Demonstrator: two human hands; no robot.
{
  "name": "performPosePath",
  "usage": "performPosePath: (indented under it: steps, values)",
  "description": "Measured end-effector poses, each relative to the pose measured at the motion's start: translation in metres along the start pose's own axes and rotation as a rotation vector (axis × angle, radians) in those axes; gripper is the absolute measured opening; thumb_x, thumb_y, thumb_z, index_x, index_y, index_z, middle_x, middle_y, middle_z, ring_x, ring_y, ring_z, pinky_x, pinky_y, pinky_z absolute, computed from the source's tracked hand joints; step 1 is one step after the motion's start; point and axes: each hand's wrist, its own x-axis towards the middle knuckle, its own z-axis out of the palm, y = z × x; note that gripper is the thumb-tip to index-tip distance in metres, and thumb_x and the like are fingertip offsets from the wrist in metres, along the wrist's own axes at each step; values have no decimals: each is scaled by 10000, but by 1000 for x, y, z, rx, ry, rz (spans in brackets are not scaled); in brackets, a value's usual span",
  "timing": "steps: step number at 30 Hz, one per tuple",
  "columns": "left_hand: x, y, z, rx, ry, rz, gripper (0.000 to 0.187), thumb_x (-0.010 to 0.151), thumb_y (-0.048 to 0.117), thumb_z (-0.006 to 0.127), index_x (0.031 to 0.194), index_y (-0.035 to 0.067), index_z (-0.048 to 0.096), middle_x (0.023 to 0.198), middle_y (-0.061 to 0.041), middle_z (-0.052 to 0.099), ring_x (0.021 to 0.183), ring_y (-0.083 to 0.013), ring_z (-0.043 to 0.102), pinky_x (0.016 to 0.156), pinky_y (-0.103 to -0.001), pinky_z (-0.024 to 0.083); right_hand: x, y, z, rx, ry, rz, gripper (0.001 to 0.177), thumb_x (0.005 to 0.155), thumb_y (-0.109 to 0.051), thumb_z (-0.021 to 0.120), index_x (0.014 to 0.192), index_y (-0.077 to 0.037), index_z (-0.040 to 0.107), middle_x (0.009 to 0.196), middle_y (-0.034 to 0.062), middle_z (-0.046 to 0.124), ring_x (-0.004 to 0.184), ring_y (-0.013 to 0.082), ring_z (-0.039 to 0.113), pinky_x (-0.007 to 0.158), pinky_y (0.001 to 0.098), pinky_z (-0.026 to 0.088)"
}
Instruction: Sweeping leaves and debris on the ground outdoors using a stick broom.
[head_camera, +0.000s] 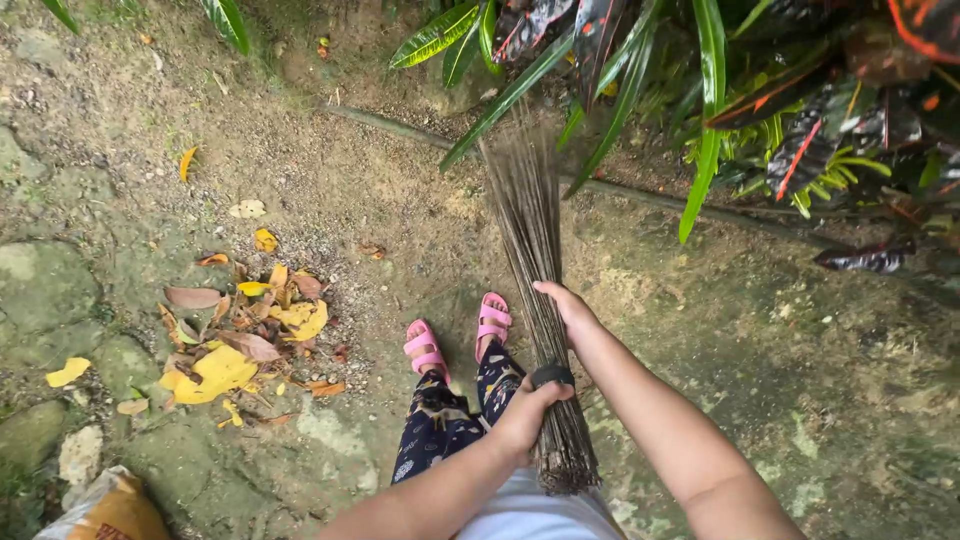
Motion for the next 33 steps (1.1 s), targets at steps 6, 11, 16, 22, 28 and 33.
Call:
performPosePath:
  steps: [6, 11, 16, 22, 28, 33]
  values:
    - [33, 103, 44, 85, 36, -42, 552, 743, 200, 749, 1235, 76, 532, 906, -128, 696, 722, -259, 712, 657, -434, 606, -14, -113, 32, -80, 70, -148, 386, 853, -428, 679, 1013, -77, 672, 771, 74, 705, 673, 237, 663, 598, 413, 568]
    - [159, 201, 56, 271, -227, 40, 398, 774, 319, 772, 1027, 22, 695, 832, -108, 728, 676, -232, 708, 646, -361, 586, 141, -226, -31, 31, 77, -389, 388, 858, -401, 670, 1019, -48, 679, 816, 114, 717, 716, 287, 680, 662, 443, 561]
    - [206, 158, 47, 1, -173, 27, 335, 796, 317, 774, 969, 38, 711, 818, -99, 733, 642, -240, 693, 653, -380, 583, 163, -224, -18, -173, 32, -122, 421, 859, -456, 685, 1029, -71, 672, 821, 109, 716, 716, 293, 671, 683, 454, 556]
    - [109, 21, 87, -286, 153, 235, 533, 764, 193, 704, 1255, 84, 529, 1019, -110, 662, 886, -230, 670, 791, -404, 587, 89, -99, -19, -601, -89, -26, 540, 867, -495, 645, 1122, -20, 670, 903, 123, 730, 772, 226, 696, 704, 407, 560]
    - [109, -41, 99, -288, 175, 271, 466, 809, 136, 769, 1203, 34, 542, 993, -102, 658, 866, -209, 664, 786, -342, 579, 19, -92, -45, -466, -173, 59, 547, 875, -447, 604, 1170, 13, 634, 821, 167, 750, 669, 270, 716, 672, 389, 623]
    - [167, 45, 75, 111, -134, 83, 596, 833, 257, 758, 1301, -48, 551, 998, -136, 722, 776, -233, 731, 702, -366, 613, 4, -172, -54, -279, 147, -195, 506, 928, -494, 555, 1113, -33, 647, 799, 98, 680, 641, 235, 649, 571, 389, 568]
